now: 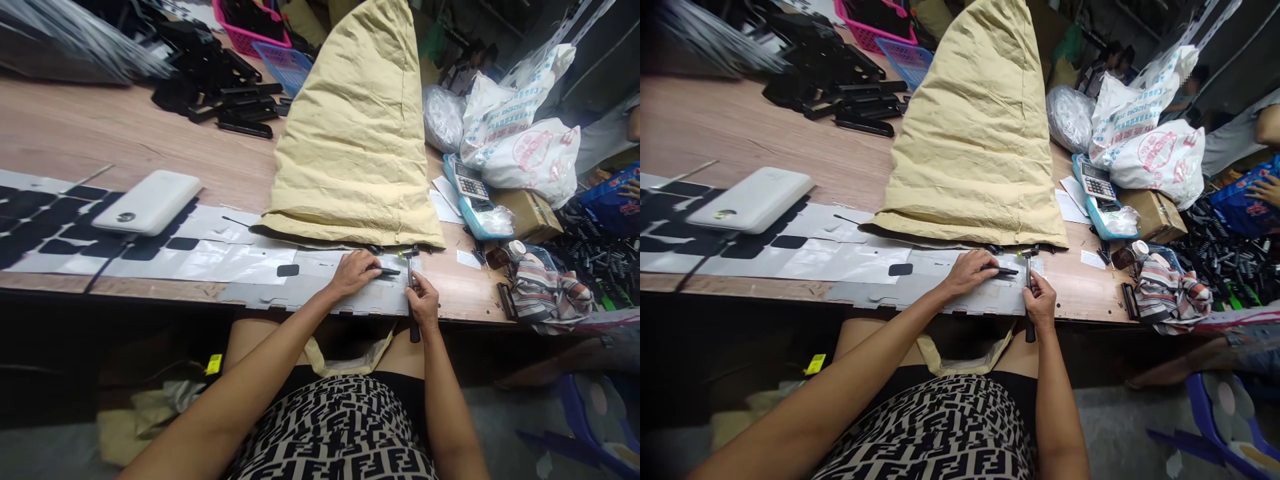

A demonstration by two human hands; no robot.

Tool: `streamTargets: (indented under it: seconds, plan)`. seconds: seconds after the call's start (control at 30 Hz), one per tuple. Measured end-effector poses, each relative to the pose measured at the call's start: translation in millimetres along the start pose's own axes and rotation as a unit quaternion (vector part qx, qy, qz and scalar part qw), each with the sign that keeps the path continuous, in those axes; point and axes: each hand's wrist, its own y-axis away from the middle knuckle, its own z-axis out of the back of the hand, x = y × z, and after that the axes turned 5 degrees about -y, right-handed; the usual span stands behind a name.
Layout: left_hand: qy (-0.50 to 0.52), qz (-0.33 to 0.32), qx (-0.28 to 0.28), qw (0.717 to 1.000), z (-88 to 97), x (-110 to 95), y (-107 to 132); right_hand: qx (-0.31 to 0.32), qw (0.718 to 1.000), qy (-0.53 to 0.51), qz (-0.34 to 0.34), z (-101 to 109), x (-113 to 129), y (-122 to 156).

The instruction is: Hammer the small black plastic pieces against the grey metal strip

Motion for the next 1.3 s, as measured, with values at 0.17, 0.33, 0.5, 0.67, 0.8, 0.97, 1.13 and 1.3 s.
streamTargets:
  seconds: [0.17, 0.33, 0.5, 0.67, 0.8, 0.97, 1.13, 1.3]
  plan:
    - [-0.001, -0.098, 0.037, 0.995, -0.1, -2.4, 64.1, -0.009, 1.0, 0.026, 0.015, 0.4, 0.7, 0.2]
    - [-0.07, -0.151, 0.033, 0.985, -4.3, -3.8, 99.7, -0.004, 0.999, 0.047, 0.026, -0.6, 3.2, 1.2]
    - [-0.101, -0.174, 0.032, 0.979, -4.0, -8.1, 102.6, -0.008, 0.998, 0.053, 0.032, -0.8, 2.7, 2.1]
    - [-0.041, -0.13, 0.021, 0.99, -2.5, -9.7, 95.4, -0.002, 0.998, 0.056, 0.041, -0.5, 2.0, 1.6]
    - [0.016, -0.018, -0.029, 0.999, 3.1, -7.1, 56.7, -0.006, 0.998, 0.057, 0.041, -1.3, 0.8, 0.7]
    - [-0.074, 0.098, -0.043, 0.991, 12.4, -11.8, -3.8, -0.008, 0.998, 0.054, 0.036, -1.2, 2.3, 0.7]
    - [-0.126, 0.143, -0.072, 0.979, 9.6, -20.0, -23.4, -0.005, 0.997, 0.062, 0.036, -0.9, 0.7, 0.8]
    - [-0.117, 0.217, -0.11, 0.963, 3.0, -19.2, -27.2, -0.009, 0.998, 0.061, 0.03, -1.4, -1.9, 0.5]
